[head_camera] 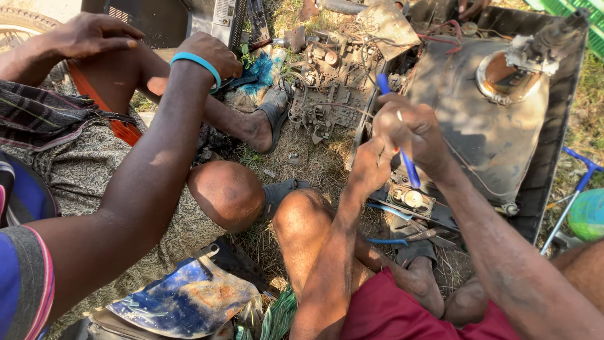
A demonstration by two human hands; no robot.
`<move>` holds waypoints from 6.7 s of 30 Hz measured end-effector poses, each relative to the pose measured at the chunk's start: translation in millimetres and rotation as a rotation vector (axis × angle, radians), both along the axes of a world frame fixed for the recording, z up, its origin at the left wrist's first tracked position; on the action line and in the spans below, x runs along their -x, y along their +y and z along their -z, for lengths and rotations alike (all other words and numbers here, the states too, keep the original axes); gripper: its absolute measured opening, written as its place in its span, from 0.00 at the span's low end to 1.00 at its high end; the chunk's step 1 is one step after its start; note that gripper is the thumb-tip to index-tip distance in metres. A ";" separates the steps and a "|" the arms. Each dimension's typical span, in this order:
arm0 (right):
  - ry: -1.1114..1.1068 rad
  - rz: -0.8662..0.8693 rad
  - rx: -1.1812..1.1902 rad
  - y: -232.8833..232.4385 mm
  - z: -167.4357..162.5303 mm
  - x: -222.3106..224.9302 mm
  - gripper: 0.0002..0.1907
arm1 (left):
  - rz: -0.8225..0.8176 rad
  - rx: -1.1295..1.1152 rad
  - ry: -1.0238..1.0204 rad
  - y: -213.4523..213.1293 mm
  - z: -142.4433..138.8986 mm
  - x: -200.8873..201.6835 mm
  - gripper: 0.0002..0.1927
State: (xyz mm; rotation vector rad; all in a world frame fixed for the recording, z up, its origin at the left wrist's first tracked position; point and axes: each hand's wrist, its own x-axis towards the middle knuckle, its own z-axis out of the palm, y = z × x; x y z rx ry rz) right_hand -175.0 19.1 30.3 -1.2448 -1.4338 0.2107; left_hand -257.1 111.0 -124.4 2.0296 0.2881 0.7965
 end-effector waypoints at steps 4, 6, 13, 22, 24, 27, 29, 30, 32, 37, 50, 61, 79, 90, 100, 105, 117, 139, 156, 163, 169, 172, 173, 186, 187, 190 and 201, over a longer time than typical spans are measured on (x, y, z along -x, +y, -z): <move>-0.213 0.309 0.306 -22.2 -21.8 0.8 0.28 | -0.216 0.034 0.065 -12.3 -27.1 1.8 0.15; -0.113 0.442 0.583 -36.6 -31.5 -9.3 0.35 | -0.247 0.122 0.097 -22.1 -40.1 1.5 0.11; -0.134 0.202 0.436 -25.7 -29.1 -35.5 0.39 | -0.293 0.475 0.079 -46.0 -62.0 2.5 0.08; -0.758 0.199 0.691 10.2 -39.1 28.0 0.29 | 0.235 0.939 -0.426 -33.0 -48.8 -7.0 0.22; -0.621 0.404 0.348 -9.2 -34.2 31.4 0.34 | -0.073 0.459 -0.176 -31.0 -46.0 -11.1 0.16; -0.419 0.487 0.527 -20.8 -36.2 -4.9 0.23 | -0.292 0.155 -0.022 -31.1 -43.2 -15.1 0.15; -0.659 0.543 0.634 -20.2 -37.1 -21.7 0.21 | -0.341 0.112 -0.064 -31.8 -42.3 -15.8 0.15; -0.720 0.555 0.602 -21.3 -37.2 -24.5 0.20 | -0.351 0.111 -0.101 -31.9 -42.1 -15.6 0.15; -0.848 0.584 0.523 -18.6 -40.1 -22.8 0.18 | -0.337 0.101 -0.152 -31.0 -42.1 -13.8 0.15; -0.460 0.811 -0.020 -27.6 -40.4 26.0 0.10 | -0.141 0.240 -0.084 -25.6 -45.5 -5.7 0.15; 0.073 0.600 0.160 -26.6 64.0 34.7 0.22 | -0.356 0.001 -0.116 -25.6 -76.9 12.9 0.18; 0.709 0.160 0.207 -43.1 69.2 24.4 0.43 | 0.204 -0.030 -0.179 -8.2 -74.0 31.0 0.21; 1.139 0.279 0.092 -64.4 82.1 16.7 0.21 | -0.327 -0.133 -0.090 -32.6 -79.6 3.9 0.12; 0.970 0.313 0.063 -59.9 78.8 23.2 0.17 | -0.150 -0.045 -0.100 -26.4 -97.1 17.0 0.45; 0.894 0.317 0.129 -62.6 89.7 23.0 0.16 | 0.059 -0.036 0.003 -26.2 -80.2 18.5 0.11; 0.700 0.302 -0.009 -61.0 82.5 23.3 0.21 | -0.411 -0.045 0.008 -35.8 -79.9 6.4 0.18; 0.749 0.345 0.077 -58.3 72.4 29.3 0.14 | 0.050 0.148 0.073 -26.8 -77.0 20.2 0.21; 0.537 0.323 0.059 -60.9 77.6 27.2 0.19 | -0.069 0.114 0.055 -33.6 -72.4 7.3 0.18; 0.522 0.324 0.020 -55.9 65.8 30.0 0.26 | 0.055 -0.057 -0.065 -27.2 -82.9 21.6 0.19; 0.189 0.689 -0.003 -42.9 60.2 43.1 0.08 | -0.273 -0.228 -0.014 -39.4 -71.5 11.8 0.09; 0.186 0.677 0.044 -33.7 57.8 39.3 0.13 | -0.425 -0.064 0.018 -43.7 -68.4 2.7 0.20; 0.085 0.702 0.066 -32.5 60.5 33.0 0.09 | -0.207 0.008 0.047 -36.9 -70.0 7.5 0.25; 0.125 0.722 0.114 -32.1 62.0 30.9 0.08 | -0.138 0.025 0.032 -34.2 -70.8 9.9 0.25; 0.476 0.277 -0.182 -35.6 82.6 23.2 0.24 | -0.294 -0.020 -0.098 -39.2 -78.7 4.3 0.13; 0.421 0.307 -0.167 -35.8 83.3 25.3 0.24 | -0.366 0.045 -0.105 -41.2 -78.8 3.2 0.11; 0.351 0.414 -0.041 -40.0 82.5 28.3 0.24 | -0.471 -0.117 -0.005 -43.3 -78.7 3.1 0.13; 0.428 0.414 -0.023 -44.6 82.9 31.2 0.19 | -0.055 0.137 0.099 -24.6 -69.2 16.9 0.16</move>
